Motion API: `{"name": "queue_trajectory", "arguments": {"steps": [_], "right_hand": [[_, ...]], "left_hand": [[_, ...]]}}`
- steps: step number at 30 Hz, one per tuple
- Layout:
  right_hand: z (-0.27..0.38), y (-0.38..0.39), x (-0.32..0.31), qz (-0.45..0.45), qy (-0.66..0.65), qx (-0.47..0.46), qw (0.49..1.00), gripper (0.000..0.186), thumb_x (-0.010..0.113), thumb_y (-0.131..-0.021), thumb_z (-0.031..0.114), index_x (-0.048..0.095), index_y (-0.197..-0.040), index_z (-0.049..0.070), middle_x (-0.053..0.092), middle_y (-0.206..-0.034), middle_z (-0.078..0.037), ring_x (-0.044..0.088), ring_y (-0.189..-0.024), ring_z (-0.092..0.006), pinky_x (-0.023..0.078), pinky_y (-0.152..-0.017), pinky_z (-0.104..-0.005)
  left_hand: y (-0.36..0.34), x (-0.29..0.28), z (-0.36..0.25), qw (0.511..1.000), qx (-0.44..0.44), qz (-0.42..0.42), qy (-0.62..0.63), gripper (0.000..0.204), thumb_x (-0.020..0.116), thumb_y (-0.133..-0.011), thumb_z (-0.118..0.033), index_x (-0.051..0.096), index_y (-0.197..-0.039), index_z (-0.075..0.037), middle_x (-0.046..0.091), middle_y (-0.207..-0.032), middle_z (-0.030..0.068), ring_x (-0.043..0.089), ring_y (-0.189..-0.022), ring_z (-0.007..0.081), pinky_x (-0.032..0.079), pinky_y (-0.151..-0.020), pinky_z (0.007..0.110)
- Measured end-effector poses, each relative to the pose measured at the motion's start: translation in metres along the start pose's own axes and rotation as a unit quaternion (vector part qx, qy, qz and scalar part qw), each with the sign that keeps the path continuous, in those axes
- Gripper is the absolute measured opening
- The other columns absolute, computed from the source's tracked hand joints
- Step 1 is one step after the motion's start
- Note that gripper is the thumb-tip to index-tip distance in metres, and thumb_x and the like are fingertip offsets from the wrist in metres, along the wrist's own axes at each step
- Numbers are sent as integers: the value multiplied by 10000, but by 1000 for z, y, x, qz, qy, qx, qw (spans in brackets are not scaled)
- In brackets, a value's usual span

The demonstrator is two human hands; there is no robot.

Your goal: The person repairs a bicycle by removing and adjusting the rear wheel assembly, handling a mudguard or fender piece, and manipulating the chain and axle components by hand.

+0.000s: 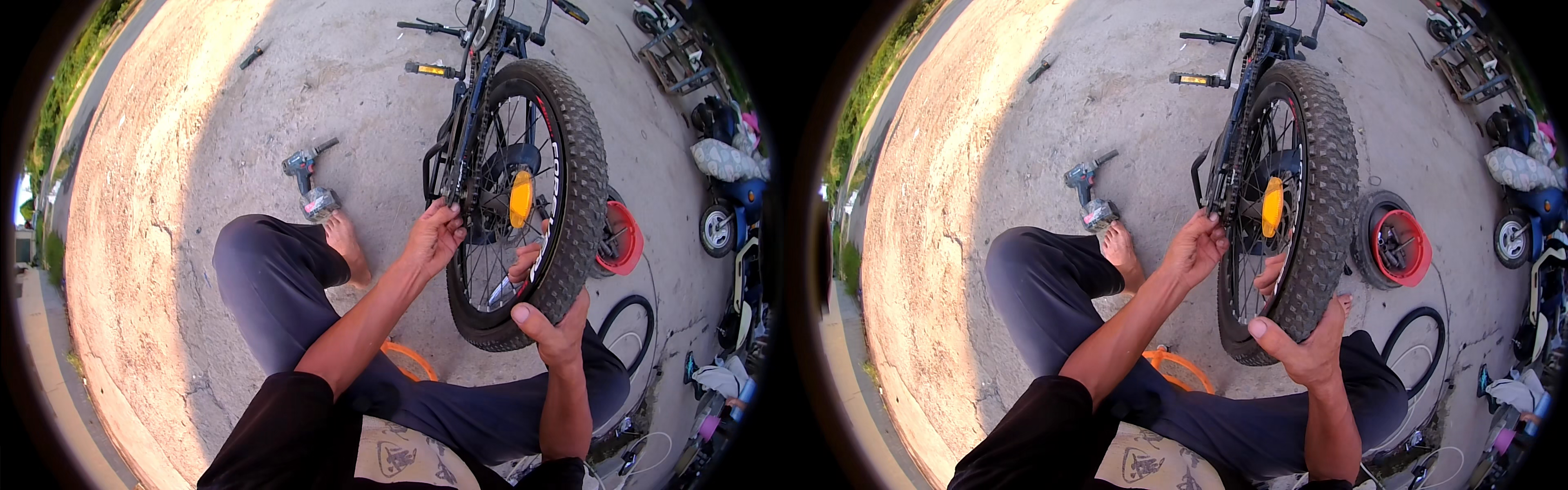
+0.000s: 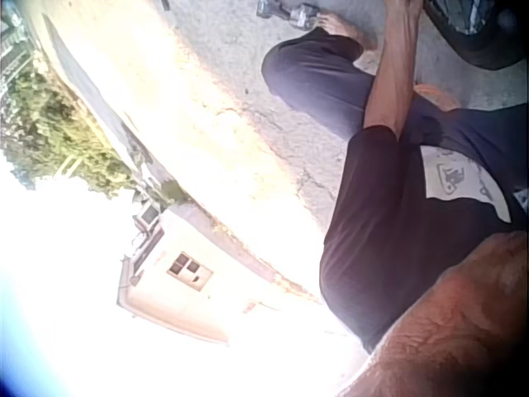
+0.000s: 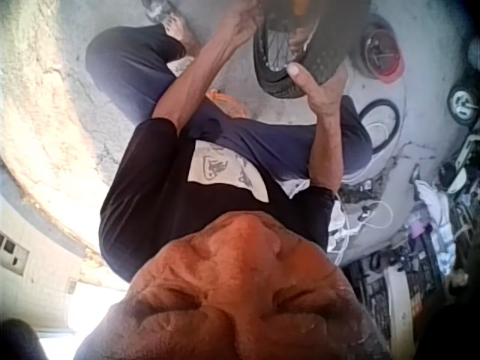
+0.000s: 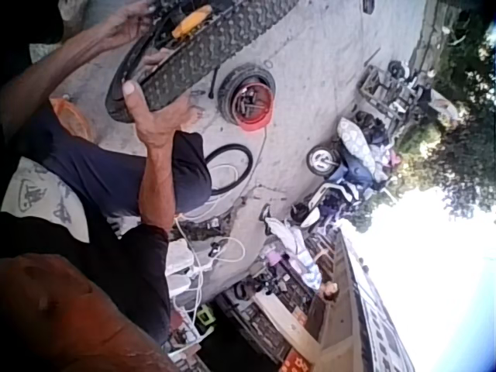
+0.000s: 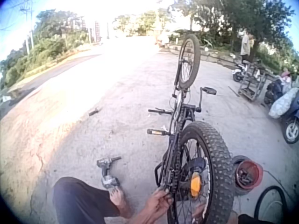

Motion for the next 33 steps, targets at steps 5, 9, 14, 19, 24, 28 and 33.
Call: {"name": "queue_trajectory", "arguments": {"steps": [5, 9, 14, 19, 24, 28, 33], "right_hand": [[-3, 0, -1, 0, 24, 26, 999, 886, 796, -695, 350, 422, -1387, -60, 597, -1060, -104, 556, -1081, -222, 475, -919, -354], [0, -1, -1, 4, -11, -21, 1000, 529, 809, -696, 170, 592, -1142, -16, 590, -1139, -106, 576, -936, -143, 475, -837, -305], [0, -1, -2, 6, -7, -27, 1000, 522, 809, -695, 175, 596, -1131, -16, 587, -1145, -111, 577, -938, -147, 476, -844, -308], [0, -2, -3, 11, 15, -37, 999, 521, 809, -695, 179, 598, -1129, -17, 588, -1142, -113, 577, -935, -148, 476, -842, -309], [2, -1, 1, 5, 22, -2, 1000, 691, 799, -696, 265, 519, -1246, -44, 600, -1080, -103, 568, -1008, -191, 443, -927, -357], [-3, -1, -3, 16, 49, 24, 998, 851, 786, -692, 344, 446, -1357, -62, 612, -1026, -92, 557, -1085, -240, 403, -1017, -418], [1, -6, 2, 28, 6, -7, 1000, 910, 786, -673, 299, 385, -1403, -69, 613, -1045, -116, 579, -1086, -255, 512, -904, -378]], "left_hand": [[3, 3, 3, 999, 36, 4, -18, 142, 687, -879, -29, 595, -955, -106, 629, -857, -16, 574, -751, 97, 474, -655, 255], [-2, -6, 2, 995, 86, -44, -23, 139, 696, -866, -11, 598, -904, -102, 653, -873, 4, 599, -787, 110, 488, -704, 249], [1, -9, 4, 990, 129, -54, -26, 169, 699, -860, 9, 575, -877, -104, 658, -878, 25, 617, -803, 125, 504, -763, 251], [5, -7, 4, 983, 159, -94, -17, 214, 711, -847, 35, 542, -888, -90, 638, -844, 37, 613, -801, 138, 510, -746, 258], [8, -3, 2, 977, 187, -99, -25, 249, 702, -840, 52, 511, -931, -80, 616, -866, 44, 604, -790, 137, 508, -737, 252], [11, 3, 0, 974, 198, -105, -33, 272, 673, -827, 83, 499, -958, -81, 598, -902, 43, 594, -782, 133, 504, -734, 248], [9, -1, 2, 976, 199, -87, -31, 275, 665, -828, 65, 498, -997, -72, 599, -885, 40, 580, -784, 139, 465, -753, 279]]}}
Point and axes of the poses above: each hand's wrist, its own y-axis away from the middle knuckle, its own x-axis out of the palm, z = x × y, the point moved 6 cm from there along -y, towards the middle knuckle
